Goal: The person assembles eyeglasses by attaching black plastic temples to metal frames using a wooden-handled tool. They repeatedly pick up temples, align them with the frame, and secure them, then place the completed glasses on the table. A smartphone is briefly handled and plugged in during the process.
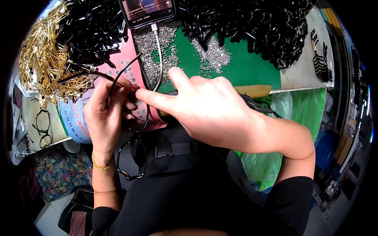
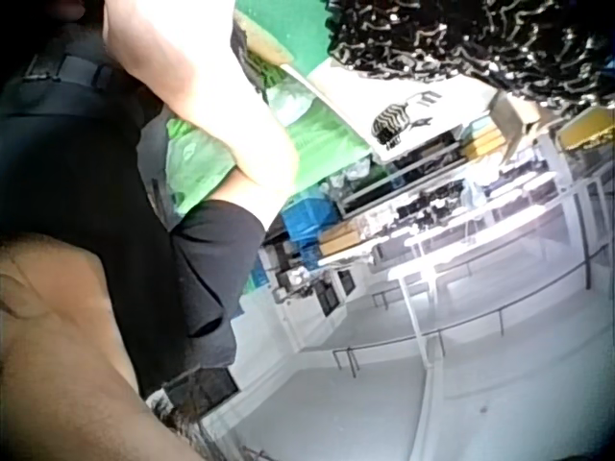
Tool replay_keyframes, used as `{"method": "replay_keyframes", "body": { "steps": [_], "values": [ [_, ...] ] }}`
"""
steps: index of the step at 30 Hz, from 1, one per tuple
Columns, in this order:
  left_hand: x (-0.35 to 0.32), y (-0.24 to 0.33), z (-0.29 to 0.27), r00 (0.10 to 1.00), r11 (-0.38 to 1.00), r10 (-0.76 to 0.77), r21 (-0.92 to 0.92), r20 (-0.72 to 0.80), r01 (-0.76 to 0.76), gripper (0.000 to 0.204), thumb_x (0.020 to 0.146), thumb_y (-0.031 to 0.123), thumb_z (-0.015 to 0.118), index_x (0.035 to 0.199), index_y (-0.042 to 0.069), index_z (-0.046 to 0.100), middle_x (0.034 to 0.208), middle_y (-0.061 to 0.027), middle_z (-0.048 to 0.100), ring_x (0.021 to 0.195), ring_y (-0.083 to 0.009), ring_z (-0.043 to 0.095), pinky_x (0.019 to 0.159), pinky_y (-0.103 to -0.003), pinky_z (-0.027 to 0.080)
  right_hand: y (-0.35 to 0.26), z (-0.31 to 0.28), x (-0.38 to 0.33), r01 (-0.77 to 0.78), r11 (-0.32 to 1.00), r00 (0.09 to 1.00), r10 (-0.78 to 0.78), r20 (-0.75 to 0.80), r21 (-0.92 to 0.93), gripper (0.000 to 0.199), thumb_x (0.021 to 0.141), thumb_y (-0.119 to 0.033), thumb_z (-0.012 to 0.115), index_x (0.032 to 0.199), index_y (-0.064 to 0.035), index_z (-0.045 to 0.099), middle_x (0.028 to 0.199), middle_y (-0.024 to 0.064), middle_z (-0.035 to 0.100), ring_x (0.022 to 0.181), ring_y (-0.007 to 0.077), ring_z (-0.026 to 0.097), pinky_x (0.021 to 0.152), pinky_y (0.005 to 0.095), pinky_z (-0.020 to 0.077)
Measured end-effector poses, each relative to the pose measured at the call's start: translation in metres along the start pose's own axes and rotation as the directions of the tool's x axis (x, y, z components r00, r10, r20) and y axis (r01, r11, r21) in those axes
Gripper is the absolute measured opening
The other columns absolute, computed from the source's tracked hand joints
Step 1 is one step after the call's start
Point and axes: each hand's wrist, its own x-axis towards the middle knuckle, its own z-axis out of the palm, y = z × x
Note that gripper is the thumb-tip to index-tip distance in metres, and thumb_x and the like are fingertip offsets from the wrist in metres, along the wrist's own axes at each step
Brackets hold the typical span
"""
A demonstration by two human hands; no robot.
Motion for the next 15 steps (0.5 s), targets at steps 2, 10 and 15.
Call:
{"method": "replay_keyframes", "body": {
  "steps": [2, 10, 15],
  "values": [
    [0.0, 0.003, 0.0, 1.0, 0.999, -0.023, -0.025, 0.011, 0.023, 0.008, 0.099, 0.0, 0.058, 0.104, 0.0, 0.064, 0.086, -0.0039, 0.07, 0.065, -0.0049, 0.063, 0.053, -0.019, 0.051, 0.0, 0.003, 0.002, 0.003, 1.0, 0.999, -0.003, -0.044, 0.007, 0.064, 0.081, -0.009, 0.066, 0.14, -0.0324, 0.057, 0.086, 0.0093, 0.05, 0.068, 0.0245, 0.065, 0.046, 0.0368, 0.0503],
    [-0.001, 0.004, 0.004, 0.998, 0.993, -0.055, -0.106, -0.04, 0.05, 0.01, 0.096, -0.003, 0.061, 0.103, 0.0, 0.068, 0.084, -0.0029, 0.07, 0.065, -0.0052, 0.065, 0.053, -0.021, 0.053, -0.003, 0.012, 0.005, 0.013, 0.996, 0.989, -0.025, -0.142, -0.087, 0.06, 0.08, -0.011, 0.067, 0.136, -0.0332, 0.062, 0.083, 0.0054, 0.05, 0.064, 0.0202, 0.062, 0.045, 0.0339, 0.0495],
    [-0.001, 0.0, 0.004, 0.999, 0.995, -0.032, -0.094, -0.023, 0.03, 0.012, 0.095, -0.005, 0.06, 0.104, 0.0, 0.067, 0.085, -0.0037, 0.071, 0.065, -0.0061, 0.066, 0.054, -0.021, 0.053, -0.003, 0.018, 0.008, 0.037, 0.932, 0.959, -0.135, -0.25, -0.36, 0.051, 0.081, -0.022, 0.068, 0.132, -0.0275, 0.063, 0.085, 0.0014, 0.05, 0.061, 0.0136, 0.056, 0.048, 0.0279, 0.0485]
  ]
}}
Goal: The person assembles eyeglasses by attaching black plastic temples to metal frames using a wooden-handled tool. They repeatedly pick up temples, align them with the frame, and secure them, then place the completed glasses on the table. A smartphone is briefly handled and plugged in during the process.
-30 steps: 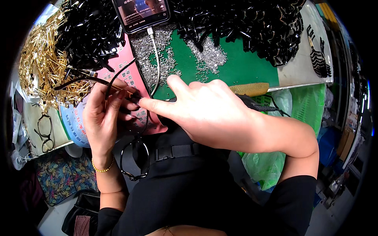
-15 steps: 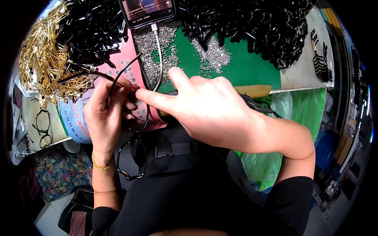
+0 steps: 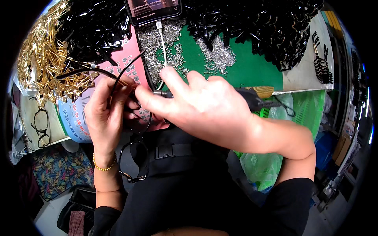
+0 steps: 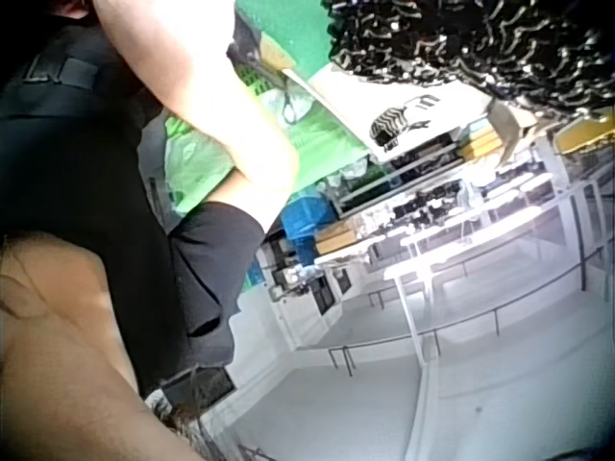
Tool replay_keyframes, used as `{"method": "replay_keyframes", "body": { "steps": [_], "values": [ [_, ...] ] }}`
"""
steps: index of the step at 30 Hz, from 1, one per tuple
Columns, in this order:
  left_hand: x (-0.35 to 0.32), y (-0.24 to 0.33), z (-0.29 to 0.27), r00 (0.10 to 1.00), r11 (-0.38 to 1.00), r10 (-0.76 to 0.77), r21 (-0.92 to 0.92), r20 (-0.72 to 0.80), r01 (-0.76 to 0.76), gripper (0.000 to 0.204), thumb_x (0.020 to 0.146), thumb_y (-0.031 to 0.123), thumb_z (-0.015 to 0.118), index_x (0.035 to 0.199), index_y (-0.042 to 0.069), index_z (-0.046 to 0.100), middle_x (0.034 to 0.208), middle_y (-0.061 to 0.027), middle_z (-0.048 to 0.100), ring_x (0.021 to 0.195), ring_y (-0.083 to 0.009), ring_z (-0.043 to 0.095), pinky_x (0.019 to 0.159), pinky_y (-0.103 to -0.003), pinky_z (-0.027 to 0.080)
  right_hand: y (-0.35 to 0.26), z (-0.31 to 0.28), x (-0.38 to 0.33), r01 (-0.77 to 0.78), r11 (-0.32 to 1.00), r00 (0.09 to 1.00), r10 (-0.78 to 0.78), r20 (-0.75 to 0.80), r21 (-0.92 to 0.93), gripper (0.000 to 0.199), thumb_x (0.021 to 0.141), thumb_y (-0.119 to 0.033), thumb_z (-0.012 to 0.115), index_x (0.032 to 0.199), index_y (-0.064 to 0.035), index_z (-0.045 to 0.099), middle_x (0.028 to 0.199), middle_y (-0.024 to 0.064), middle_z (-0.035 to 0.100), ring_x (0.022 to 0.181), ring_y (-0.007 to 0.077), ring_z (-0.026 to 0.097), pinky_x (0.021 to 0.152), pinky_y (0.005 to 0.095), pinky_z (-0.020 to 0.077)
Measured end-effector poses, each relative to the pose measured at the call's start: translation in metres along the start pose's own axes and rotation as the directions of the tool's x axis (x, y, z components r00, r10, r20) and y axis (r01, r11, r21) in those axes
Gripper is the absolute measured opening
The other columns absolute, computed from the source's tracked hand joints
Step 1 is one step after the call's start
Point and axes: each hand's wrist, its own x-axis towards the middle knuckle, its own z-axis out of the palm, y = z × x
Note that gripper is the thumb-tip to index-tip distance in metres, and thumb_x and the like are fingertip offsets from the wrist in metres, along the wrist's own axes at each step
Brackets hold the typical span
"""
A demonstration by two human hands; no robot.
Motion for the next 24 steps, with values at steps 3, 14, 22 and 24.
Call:
{"method": "replay_keyframes", "body": {
  "steps": [3, 14, 22, 24],
  "values": [
    [0.0, -0.003, -0.001, 1.0, 1.0, 0.014, 0.008, 0.013, -0.014, 0.014, 0.095, -0.006, 0.06, 0.106, 0.0, 0.066, 0.086, -0.004, 0.071, 0.065, -0.0065, 0.067, 0.054, -0.021, 0.052, 0.004, 0.001, 0.006, 0.04, 0.997, 0.999, -0.038, 0.03, -0.073, 0.046, 0.087, -0.036, 0.066, 0.129, -0.0185, 0.062, 0.089, -0.0005, 0.054, 0.063, 0.0122, 0.055, 0.052, 0.0247, 0.0478],
    [0.028, -0.007, -0.001, 0.96, 0.981, 0.186, -0.016, -0.212, -0.194, 0.024, 0.1, -0.003, 0.054, 0.123, -0.002, 0.061, 0.099, -0.0071, 0.073, 0.075, -0.009, 0.07, 0.062, -0.023, 0.057, 0.012, -0.025, -0.002, -0.226, 0.968, 0.964, 0.206, 0.166, 0.11, 0.059, 0.088, -0.031, 0.07, 0.144, -0.0214, 0.053, 0.087, 0.0053, 0.05, 0.07, 0.0205, 0.062, 0.055, 0.032, 0.0521],
    [0.031, 0.0, -0.008, 0.763, 0.889, 0.457, 0.201, -0.457, -0.412, 0.038, 0.11, 0.02, 0.044, 0.141, 0.0, 0.05, 0.115, -0.008, 0.068, 0.07, -0.0047, 0.06, 0.056, -0.019, 0.052, 0.016, -0.032, -0.042, -0.284, 0.936, 0.93, 0.215, 0.297, 0.209, 0.062, 0.09, -0.031, 0.071, 0.147, -0.025, 0.049, 0.088, 0.0092, 0.049, 0.069, 0.0242, 0.062, 0.054, 0.0362, 0.0491],
    [0.005, 0.004, -0.018, 0.837, 0.965, 0.253, 0.06, -0.485, -0.257, 0.041, 0.11, 0.025, 0.045, 0.142, 0.001, 0.048, 0.091, -0.0024, 0.061, 0.058, -0.0003, 0.046, 0.044, -0.017, 0.037, 0.017, -0.032, -0.051, -0.368, 0.887, 0.923, 0.315, 0.22, 0.277, 0.05, 0.091, -0.018, 0.069, 0.138, -0.016, 0.055, 0.088, 0.0096, 0.049, 0.066, 0.0267, 0.06, 0.055, 0.0367, 0.0487]
  ]
}}
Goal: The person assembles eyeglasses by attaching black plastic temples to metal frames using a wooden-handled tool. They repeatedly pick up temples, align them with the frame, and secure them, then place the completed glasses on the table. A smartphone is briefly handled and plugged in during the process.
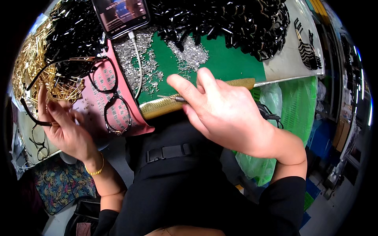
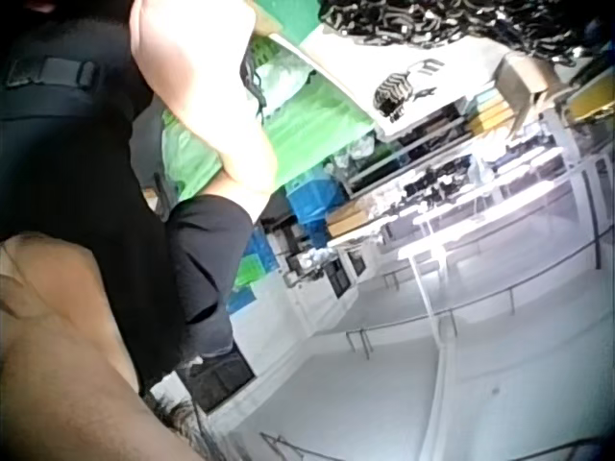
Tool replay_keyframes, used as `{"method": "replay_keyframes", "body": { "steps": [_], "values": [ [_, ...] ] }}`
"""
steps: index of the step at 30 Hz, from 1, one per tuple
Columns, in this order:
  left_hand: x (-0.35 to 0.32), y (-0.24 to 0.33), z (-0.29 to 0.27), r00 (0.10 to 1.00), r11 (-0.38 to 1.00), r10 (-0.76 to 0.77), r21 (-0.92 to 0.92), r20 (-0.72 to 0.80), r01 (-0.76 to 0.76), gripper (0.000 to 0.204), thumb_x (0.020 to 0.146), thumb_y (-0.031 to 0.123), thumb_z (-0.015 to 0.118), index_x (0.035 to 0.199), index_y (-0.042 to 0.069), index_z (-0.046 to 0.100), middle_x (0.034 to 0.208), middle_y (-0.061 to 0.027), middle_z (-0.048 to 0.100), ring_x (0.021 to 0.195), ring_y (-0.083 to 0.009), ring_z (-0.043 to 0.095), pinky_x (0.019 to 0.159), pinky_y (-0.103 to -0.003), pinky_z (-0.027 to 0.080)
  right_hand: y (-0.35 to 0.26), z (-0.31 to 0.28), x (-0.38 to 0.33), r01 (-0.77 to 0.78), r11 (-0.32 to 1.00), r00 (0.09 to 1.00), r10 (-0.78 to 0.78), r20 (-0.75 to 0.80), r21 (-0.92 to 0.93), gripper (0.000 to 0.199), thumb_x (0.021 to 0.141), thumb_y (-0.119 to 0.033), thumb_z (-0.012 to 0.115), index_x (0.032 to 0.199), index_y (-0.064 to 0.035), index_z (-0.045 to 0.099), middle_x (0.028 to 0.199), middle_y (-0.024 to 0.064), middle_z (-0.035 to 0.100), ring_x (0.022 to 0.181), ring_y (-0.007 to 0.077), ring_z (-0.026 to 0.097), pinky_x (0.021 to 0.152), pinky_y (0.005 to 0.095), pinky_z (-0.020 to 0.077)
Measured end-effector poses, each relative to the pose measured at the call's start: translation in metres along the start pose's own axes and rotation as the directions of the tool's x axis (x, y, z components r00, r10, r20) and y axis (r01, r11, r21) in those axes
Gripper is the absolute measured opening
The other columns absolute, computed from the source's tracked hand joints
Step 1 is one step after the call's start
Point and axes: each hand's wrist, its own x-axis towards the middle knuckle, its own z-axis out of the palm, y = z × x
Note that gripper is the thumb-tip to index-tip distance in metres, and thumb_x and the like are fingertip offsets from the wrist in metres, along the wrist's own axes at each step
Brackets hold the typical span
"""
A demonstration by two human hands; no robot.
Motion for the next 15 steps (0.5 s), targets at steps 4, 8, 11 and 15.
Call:
{"method": "replay_keyframes", "body": {
  "steps": [4, 8, 11, 15],
  "values": [
    [-0.014, 0.005, -0.001, 0.957, 0.913, -0.28, -0.328, -0.071, 0.243, 0.05, 0.11, 0.041, 0.038, 0.136, -0.001, 0.048, 0.087, 0.0011, 0.046, 0.062, -0.0026, 0.032, 0.042, -0.018, 0.02, 0.01, 0.009, 0.003, 0.067, 0.996, 0.998, -0.066, 0.024, -0.066, 0.043, 0.092, -0.014, 0.066, 0.133, -0.021, 0.06, 0.089, 0.0083, 0.048, 0.062, 0.0244, 0.058, 0.053, 0.0363, 0.0476],
    [-0.022, -0.007, -0.018, 0.991, 0.939, -0.107, -0.336, -0.076, 0.075, 0.033, 0.11, 0.024, 0.045, 0.122, -0.004, 0.057, 0.109, -0.008, 0.057, 0.07, -0.0086, 0.039, 0.058, -0.023, 0.036, 0.006, 0.009, 0.006, 0.039, 0.994, 0.997, -0.033, 0.066, -0.098, 0.043, 0.093, -0.014, 0.064, 0.134, -0.0275, 0.062, 0.089, 0.0076, 0.048, 0.059, 0.0226, 0.056, 0.05, 0.0353, 0.0464],
    [-0.032, -0.02, -0.039, 1.0, 0.949, -0.022, -0.313, 0.014, 0.025, 0.026, 0.106, 0.016, 0.052, 0.119, -0.006, 0.057, 0.119, -0.0125, 0.06, 0.089, -0.0196, 0.057, 0.082, -0.031, 0.049, 0.006, 0.011, 0.011, 0.065, 0.994, 0.998, -0.064, 0.02, -0.089, 0.045, 0.093, -0.015, 0.064, 0.135, -0.0292, 0.062, 0.088, 0.0077, 0.048, 0.059, 0.0227, 0.057, 0.05, 0.0349, 0.0462],
    [-0.042, -0.019, -0.04, 0.996, 0.971, 0.021, 0.235, 0.088, -0.041, 0.012, 0.096, -0.005, 0.061, 0.107, -0.005, 0.066, 0.103, -0.0105, 0.066, 0.096, -0.0217, 0.062, 0.091, -0.033, 0.049, 0.005, 0.009, 0.015, 0.061, 0.992, 0.998, -0.057, 0.038, -0.106, 0.044, 0.092, -0.015, 0.064, 0.134, -0.0287, 0.063, 0.087, 0.0075, 0.048, 0.059, 0.0228, 0.057, 0.049, 0.0346, 0.0463]
  ]
}}
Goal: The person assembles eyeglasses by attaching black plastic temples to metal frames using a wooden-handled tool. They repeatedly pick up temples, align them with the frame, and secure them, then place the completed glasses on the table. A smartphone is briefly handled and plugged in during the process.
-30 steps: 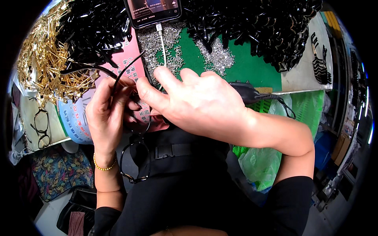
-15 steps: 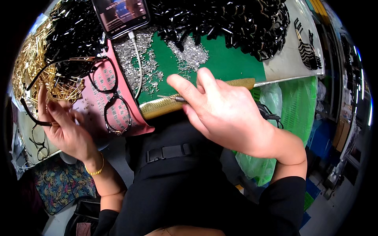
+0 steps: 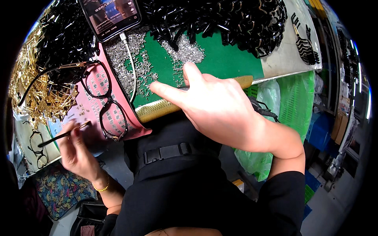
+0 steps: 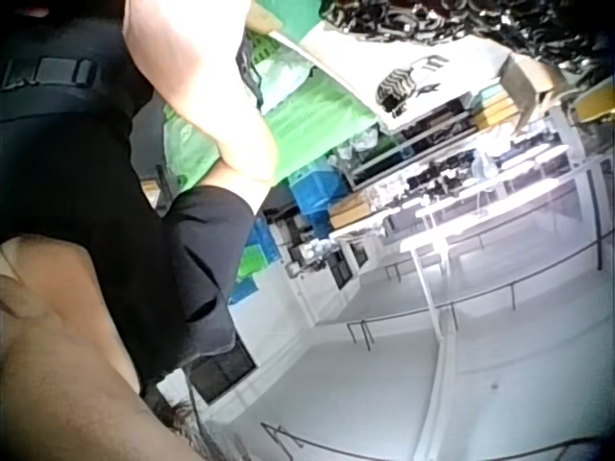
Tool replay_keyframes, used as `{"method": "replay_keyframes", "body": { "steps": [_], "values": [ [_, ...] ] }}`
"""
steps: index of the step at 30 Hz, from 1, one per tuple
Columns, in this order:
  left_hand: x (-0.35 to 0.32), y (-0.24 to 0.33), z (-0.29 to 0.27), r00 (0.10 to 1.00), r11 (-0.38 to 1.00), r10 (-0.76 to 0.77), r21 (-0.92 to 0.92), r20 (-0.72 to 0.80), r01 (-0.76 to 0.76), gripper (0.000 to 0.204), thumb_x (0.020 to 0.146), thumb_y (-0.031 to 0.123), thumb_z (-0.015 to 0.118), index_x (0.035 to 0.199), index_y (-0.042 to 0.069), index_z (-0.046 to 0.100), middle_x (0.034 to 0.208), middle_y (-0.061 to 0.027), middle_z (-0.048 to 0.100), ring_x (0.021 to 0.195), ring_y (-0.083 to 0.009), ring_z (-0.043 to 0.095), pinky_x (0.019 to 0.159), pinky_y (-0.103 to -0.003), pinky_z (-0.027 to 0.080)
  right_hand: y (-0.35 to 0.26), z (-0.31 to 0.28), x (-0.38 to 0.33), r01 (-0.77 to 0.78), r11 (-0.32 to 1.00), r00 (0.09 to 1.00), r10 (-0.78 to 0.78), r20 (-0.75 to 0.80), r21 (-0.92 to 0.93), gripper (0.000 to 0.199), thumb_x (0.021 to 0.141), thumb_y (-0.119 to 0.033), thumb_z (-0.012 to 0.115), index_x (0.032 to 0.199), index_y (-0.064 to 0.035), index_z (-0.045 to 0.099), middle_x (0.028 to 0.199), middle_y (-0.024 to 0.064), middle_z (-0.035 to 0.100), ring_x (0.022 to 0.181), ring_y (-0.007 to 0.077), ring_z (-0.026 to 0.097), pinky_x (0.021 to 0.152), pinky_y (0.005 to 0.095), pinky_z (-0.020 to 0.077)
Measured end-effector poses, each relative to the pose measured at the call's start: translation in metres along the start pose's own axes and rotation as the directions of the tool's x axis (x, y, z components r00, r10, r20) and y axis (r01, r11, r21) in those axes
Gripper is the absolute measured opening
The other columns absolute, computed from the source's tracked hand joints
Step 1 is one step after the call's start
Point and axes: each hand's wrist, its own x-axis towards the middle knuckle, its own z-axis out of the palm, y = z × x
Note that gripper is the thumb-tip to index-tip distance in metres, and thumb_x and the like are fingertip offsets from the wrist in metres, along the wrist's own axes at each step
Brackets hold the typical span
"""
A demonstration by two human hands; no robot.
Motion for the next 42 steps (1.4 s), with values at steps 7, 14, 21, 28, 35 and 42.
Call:
{"method": "replay_keyframes", "body": {
  "steps": [7, 14, 21, 28, 35, 42],
  "values": [
    [-0.02, 0.005, -0.011, 0.818, 0.806, 0.512, 0.183, 0.263, -0.563, 0.018, 0.09, 0.005, 0.07, 0.107, 0.008, 0.064, 0.096, -0.0056, 0.072, 0.097, -0.0248, 0.061, 0.103, -0.055, 0.046, -0.001, 0.001, 0.001, 0.0, 0.998, 1.0, 0.0, -0.001, -0.065, 0.048, 0.09, -0.015, 0.066, 0.136, -0.0301, 0.062, 0.086, 0.0064, 0.049, 0.056, 0.021, 0.056, 0.047, 0.0336, 0.0462],
    [-0.034, 0.011, 0.02, 0.77, 0.805, 0.534, 0.071, 0.349, -0.59, 0.029, 0.075, 0.013, 0.085, 0.091, 0.014, 0.061, 0.106, 0.0004, 0.072, 0.104, -0.0246, 0.063, 0.102, -0.051, 0.051, -0.008, -0.005, 0.006, 0.005, 0.996, 0.999, -0.001, 0.054, -0.089, 0.059, 0.086, -0.008, 0.066, 0.139, -0.0329, 0.059, 0.086, 0.0057, 0.052, 0.056, 0.0202, 0.058, 0.048, 0.0334, 0.049],
    [-0.026, 0.012, 0.025, 0.844, 0.883, 0.445, 0.013, 0.299, -0.47, 0.031, 0.073, -0.001, 0.082, 0.094, 0.006, 0.06, 0.099, -0.0107, 0.071, 0.094, -0.0278, 0.069, 0.103, -0.052, 0.052, -0.024, -0.006, 0.01, 0.213, 0.944, 0.975, -0.221, 0.007, 0.254, 0.064, 0.076, -0.003, 0.07, 0.135, -0.0254, 0.061, 0.135, 0.0027, 0.061, 0.074, 0.0211, 0.067, 0.06, 0.0299, 0.0568],
    [-0.027, 0.007, 0.025, 0.87, 0.907, 0.419, -0.079, 0.26, -0.413, 0.033, 0.074, -0.001, 0.083, 0.098, 0.006, 0.06, 0.096, -0.0107, 0.069, 0.093, -0.0292, 0.072, 0.1, -0.051, 0.053, -0.023, 0.009, 0.023, 0.35, 0.911, 0.93, -0.365, 0.032, 0.218, 0.067, 0.073, -0.003, 0.07, 0.136, -0.0227, 0.059, 0.141, -0.0063, 0.058, 0.066, 0.0179, 0.057, 0.048, 0.0262, 0.0504],
    [-0.024, 0.01, 0.028, 0.885, 0.918, 0.396, -0.09, 0.244, -0.386, 0.035, 0.071, 0.005, 0.086, 0.096, 0.009, 0.061, 0.093, -0.0076, 0.07, 0.089, -0.027, 0.073, 0.093, -0.049, 0.056, -0.018, 0.009, 0.023, 0.352, 0.909, 0.929, -0.369, 0.038, 0.223, 0.066, 0.073, -0.004, 0.071, 0.135, -0.0244, 0.06, 0.141, -0.0084, 0.058, 0.067, 0.0156, 0.055, 0.045, 0.0228, 0.0475],
    [-0.019, 0.018, 0.03, 0.833, 0.861, 0.483, 0.029, 0.271, -0.508, 0.035, 0.068, 0.003, 0.085, 0.096, 0.007, 0.064, 0.09, -0.0073, 0.068, 0.086, -0.027, 0.072, 0.091, -0.048, 0.057, -0.019, 0.007, 0.025, 0.338, 0.92, 0.926, -0.363, 0.106, 0.198, 0.068, 0.074, -0.004, 0.071, 0.136, -0.0279, 0.059, 0.141, -0.0136, 0.055, 0.068, 0.0125, 0.052, 0.045, 0.0194, 0.0445]
  ]
}}
